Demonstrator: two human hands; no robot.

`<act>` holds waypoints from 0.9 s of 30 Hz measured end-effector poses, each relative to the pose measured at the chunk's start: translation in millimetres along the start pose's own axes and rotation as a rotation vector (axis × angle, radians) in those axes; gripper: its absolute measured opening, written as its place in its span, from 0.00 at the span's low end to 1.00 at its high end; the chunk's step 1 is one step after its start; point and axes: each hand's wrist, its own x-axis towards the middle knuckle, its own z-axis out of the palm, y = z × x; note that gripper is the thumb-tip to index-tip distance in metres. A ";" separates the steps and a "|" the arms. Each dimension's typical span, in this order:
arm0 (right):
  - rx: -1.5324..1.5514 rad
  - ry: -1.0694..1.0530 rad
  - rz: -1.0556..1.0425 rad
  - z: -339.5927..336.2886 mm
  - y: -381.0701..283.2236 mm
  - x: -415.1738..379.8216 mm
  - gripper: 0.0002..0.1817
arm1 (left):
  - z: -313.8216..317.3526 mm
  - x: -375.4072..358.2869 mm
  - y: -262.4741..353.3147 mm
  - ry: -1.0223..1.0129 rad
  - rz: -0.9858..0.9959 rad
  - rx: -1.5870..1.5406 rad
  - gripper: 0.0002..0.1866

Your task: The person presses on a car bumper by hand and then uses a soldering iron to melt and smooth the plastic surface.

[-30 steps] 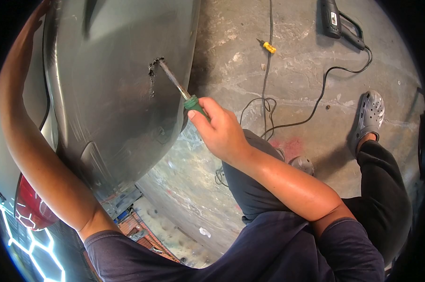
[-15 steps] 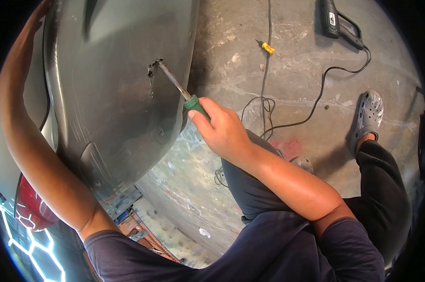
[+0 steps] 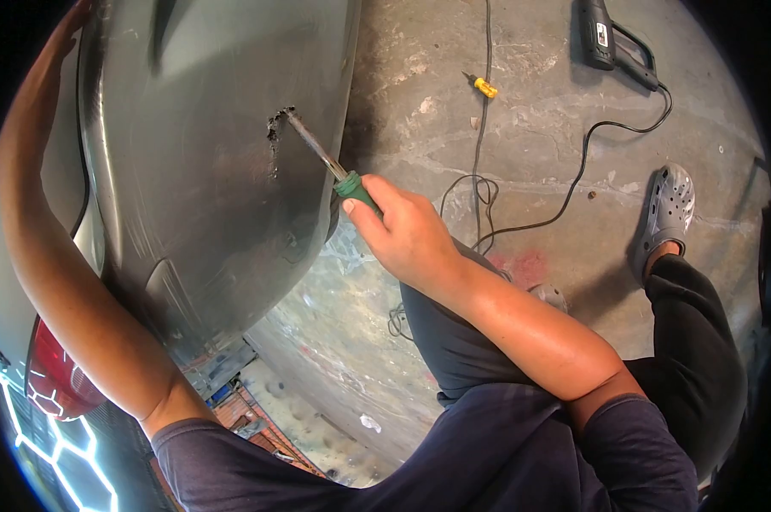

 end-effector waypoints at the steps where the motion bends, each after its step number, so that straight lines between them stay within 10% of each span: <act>1: 0.001 -0.001 0.001 0.0 0.2 0.0 0.12 | 0.9 -1.6 0.2 0.009 0.015 0.007 0.28; 27: -0.005 -0.020 -0.022 -0.5 6.1 2.6 0.13 | 8.3 1.7 -14.3 0.044 0.093 0.018 0.27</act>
